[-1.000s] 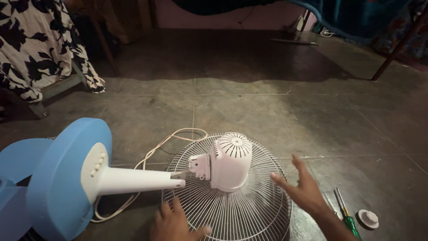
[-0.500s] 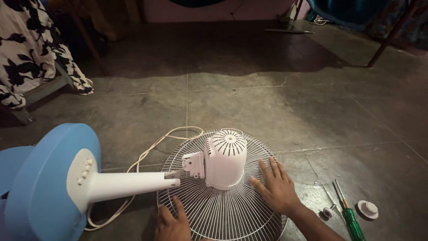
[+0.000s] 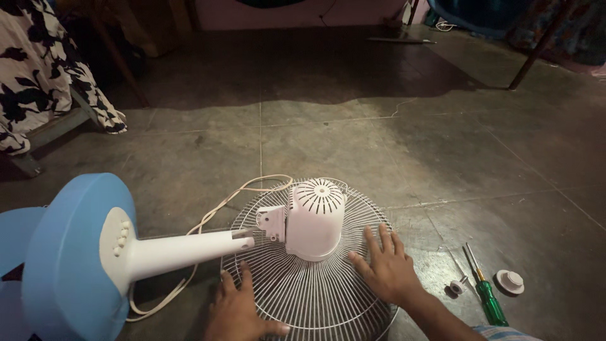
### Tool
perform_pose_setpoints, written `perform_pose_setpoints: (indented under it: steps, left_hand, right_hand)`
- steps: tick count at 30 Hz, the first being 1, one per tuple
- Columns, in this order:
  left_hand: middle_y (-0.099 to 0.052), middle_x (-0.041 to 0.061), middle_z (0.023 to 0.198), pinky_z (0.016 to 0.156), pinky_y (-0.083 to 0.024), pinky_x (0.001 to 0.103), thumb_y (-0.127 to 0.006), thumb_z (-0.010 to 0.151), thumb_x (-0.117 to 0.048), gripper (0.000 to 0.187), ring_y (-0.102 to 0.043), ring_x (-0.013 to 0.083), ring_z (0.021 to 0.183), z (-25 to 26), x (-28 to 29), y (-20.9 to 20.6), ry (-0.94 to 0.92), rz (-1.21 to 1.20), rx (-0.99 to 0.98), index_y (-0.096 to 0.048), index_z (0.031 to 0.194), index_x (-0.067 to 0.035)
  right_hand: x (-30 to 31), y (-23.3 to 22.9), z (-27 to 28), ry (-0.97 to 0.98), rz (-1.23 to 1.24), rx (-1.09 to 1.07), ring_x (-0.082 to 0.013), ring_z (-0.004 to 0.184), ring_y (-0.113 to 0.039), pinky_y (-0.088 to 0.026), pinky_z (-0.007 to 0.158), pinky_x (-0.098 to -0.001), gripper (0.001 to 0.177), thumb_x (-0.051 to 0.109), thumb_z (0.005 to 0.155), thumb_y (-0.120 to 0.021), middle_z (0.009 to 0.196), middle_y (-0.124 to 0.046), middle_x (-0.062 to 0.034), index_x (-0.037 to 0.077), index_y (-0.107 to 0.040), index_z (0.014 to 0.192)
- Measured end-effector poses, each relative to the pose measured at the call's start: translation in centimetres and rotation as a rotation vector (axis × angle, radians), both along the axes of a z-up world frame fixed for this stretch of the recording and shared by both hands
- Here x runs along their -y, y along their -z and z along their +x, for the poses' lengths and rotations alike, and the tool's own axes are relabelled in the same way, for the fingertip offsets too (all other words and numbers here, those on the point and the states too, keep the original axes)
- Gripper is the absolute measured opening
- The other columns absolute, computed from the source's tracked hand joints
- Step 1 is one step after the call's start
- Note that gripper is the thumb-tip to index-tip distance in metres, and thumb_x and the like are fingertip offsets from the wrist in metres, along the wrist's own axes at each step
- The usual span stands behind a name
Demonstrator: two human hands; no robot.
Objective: The person disassembles a standing electric fan by removing the front grille, unscrewing the motor housing, and detaching the motor cover. They use a screwdriver to loosen screws and set the removed parts aside.
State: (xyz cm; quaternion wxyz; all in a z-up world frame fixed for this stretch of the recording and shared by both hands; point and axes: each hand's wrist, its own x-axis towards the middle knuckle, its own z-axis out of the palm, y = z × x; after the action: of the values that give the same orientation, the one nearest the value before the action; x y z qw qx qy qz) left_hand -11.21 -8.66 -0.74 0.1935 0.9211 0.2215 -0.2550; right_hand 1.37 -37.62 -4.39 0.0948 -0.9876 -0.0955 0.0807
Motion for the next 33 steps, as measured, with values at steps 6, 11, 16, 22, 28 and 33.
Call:
perform_pose_setpoints:
  steps: [6,11,16,22,28,33]
  left_hand:
    - [0.010,0.032,0.168,0.126,-0.021,0.060,-0.101,0.052,-0.059,0.164,-0.007,0.0473,0.158,-0.2,-0.4,-1.0,-0.018,-0.058,-0.010,0.010,0.164,-0.015]
    - [0.003,0.032,0.167,0.126,-0.019,0.061,-0.103,0.055,-0.054,0.157,-0.008,0.0468,0.157,-0.4,-0.1,-1.6,-0.019,-0.035,0.006,0.003,0.163,-0.012]
    - [-0.044,0.018,0.138,0.115,-0.043,0.048,-0.098,0.062,-0.051,0.100,-0.048,0.0356,0.135,0.3,0.9,-2.0,-0.165,-0.032,0.304,-0.043,0.132,-0.005]
    - [-0.052,0.013,0.122,0.107,-0.040,0.050,-0.093,0.060,-0.029,0.064,-0.051,0.0349,0.120,1.2,1.6,-3.3,-0.093,0.081,1.050,-0.057,0.108,-0.011]
    - [-0.035,0.021,0.159,0.115,-0.026,0.049,-0.097,0.056,-0.033,0.110,-0.029,0.0396,0.149,3.8,1.8,-6.2,0.001,-0.096,1.144,-0.040,0.146,-0.004]
    - [-0.029,0.016,0.165,0.118,-0.023,0.046,-0.097,0.052,-0.040,0.131,-0.025,0.0342,0.153,5.6,3.8,-7.6,0.028,-0.317,1.048,-0.026,0.158,-0.010]
  right_hand:
    - [-0.9,-2.2,-2.0,0.041,-0.059,-0.103,-0.0452,0.155,-0.007,-0.031,0.115,-0.0662,0.094,0.079,0.090,-0.033,0.170,-0.002,-0.0191,0.023,-0.014,0.162]
    - [-1.4,-2.6,-2.5,0.107,-0.037,-0.116,-0.0451,0.155,-0.013,-0.033,0.117,-0.0644,0.094,0.077,0.089,-0.045,0.169,-0.010,-0.0197,0.021,-0.021,0.161]
    - [-1.5,-4.1,-0.9,0.164,0.216,-0.065,-0.0356,0.153,-0.031,-0.033,0.122,-0.0549,0.098,0.063,0.081,-0.073,0.161,-0.036,-0.0159,0.016,-0.031,0.156]
    - [-2.4,-8.2,-0.1,0.163,0.625,-0.087,-0.0306,0.140,-0.051,-0.050,0.113,-0.0482,0.102,0.046,0.076,-0.084,0.163,-0.039,-0.0056,0.024,-0.033,0.161]
    - [-4.2,-13.1,1.7,-0.171,0.960,0.120,-0.0332,0.148,-0.038,-0.042,0.111,-0.0510,0.113,0.039,0.070,-0.083,0.159,-0.039,-0.0167,0.020,-0.022,0.163]
    - [-7.2,-14.9,3.2,-0.129,0.966,-0.068,-0.0303,0.142,-0.044,-0.045,0.110,-0.0493,0.101,0.045,0.076,-0.073,0.163,-0.038,-0.0083,0.024,-0.028,0.164]
